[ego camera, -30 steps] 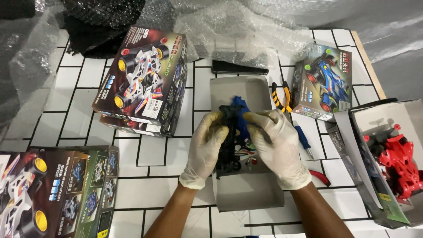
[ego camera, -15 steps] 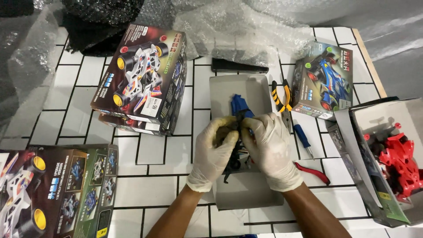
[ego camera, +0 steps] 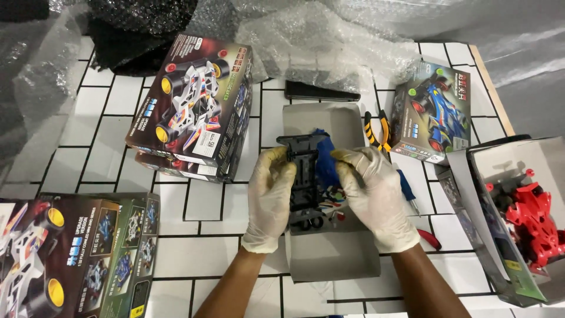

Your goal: Unboxing and assembling a model toy car by attaching plastic components to a chassis.

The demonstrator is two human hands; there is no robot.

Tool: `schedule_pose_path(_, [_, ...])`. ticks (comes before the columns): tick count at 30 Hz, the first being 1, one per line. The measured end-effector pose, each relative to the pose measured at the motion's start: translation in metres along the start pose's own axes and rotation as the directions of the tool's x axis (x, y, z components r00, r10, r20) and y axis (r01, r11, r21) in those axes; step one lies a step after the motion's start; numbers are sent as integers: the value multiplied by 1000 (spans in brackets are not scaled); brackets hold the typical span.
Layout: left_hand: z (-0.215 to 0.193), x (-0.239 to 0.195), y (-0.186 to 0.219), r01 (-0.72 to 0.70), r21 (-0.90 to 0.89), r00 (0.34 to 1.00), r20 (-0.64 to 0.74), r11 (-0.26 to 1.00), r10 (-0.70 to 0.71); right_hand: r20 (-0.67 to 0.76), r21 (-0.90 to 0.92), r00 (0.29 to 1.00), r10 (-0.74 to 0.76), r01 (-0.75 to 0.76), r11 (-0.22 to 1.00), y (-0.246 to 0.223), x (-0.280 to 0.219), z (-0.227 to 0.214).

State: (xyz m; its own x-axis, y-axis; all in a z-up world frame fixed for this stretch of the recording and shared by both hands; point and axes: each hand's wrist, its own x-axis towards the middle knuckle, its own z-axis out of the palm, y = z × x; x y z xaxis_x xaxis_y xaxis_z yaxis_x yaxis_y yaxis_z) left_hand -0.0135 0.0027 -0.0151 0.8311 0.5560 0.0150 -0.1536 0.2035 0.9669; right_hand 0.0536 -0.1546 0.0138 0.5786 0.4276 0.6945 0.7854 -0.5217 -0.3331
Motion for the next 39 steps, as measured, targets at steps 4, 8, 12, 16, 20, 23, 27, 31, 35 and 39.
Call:
schedule_pose_path(4, [6, -3, -8, -12, 4, 1000, 2, 1000, 12, 144, 336, 944, 297, -329, 882, -8, -6, 11])
schedule_pose_path(8, [10, -1, -4, -144, 55, 989, 17, 988, 144, 255, 373, 855, 452, -518, 769, 3, -19, 15])
schedule_pose_path(12, [1, 3, -2, -216, 158, 975, -15, 964, 221, 263, 379, 794, 549, -608, 698, 39, -18, 14])
schedule_pose_path(16, [-7, 8, -5, -279, 280, 954, -29, 918, 299, 113, 192, 834, 540, -552, 812, 42, -9, 9])
schedule_pose_path(20, [-8, 14, -18, -435, 547, 878, 80, 715, 473, 33, -132, 950, 311, -305, 943, 43, -9, 11])
schedule_pose_path(23, [-1, 12, -8, -523, 748, 823, 317, 410, 471, 30, -215, 981, 192, -181, 960, 28, -5, 1])
schedule_pose_path(27, [-5, 8, -19, -548, 816, 807, 458, 184, 372, 91, -129, 982, 166, -154, 980, 29, -5, 2])
schedule_pose_path(31, [-6, 11, -8, -457, 889, 878, 445, 36, 174, 339, -113, 936, 98, -63, 992, 26, -7, 2])
schedule_pose_path(35, [-11, 18, -18, -392, 919, 848, 345, 39, 402, 390, -218, 912, 126, -41, 975, 36, -10, 7])
schedule_pose_path(39, [-10, 12, -14, -503, 859, 781, 402, 99, 478, 314, -185, 947, 66, -7, 983, 30, -8, 4])
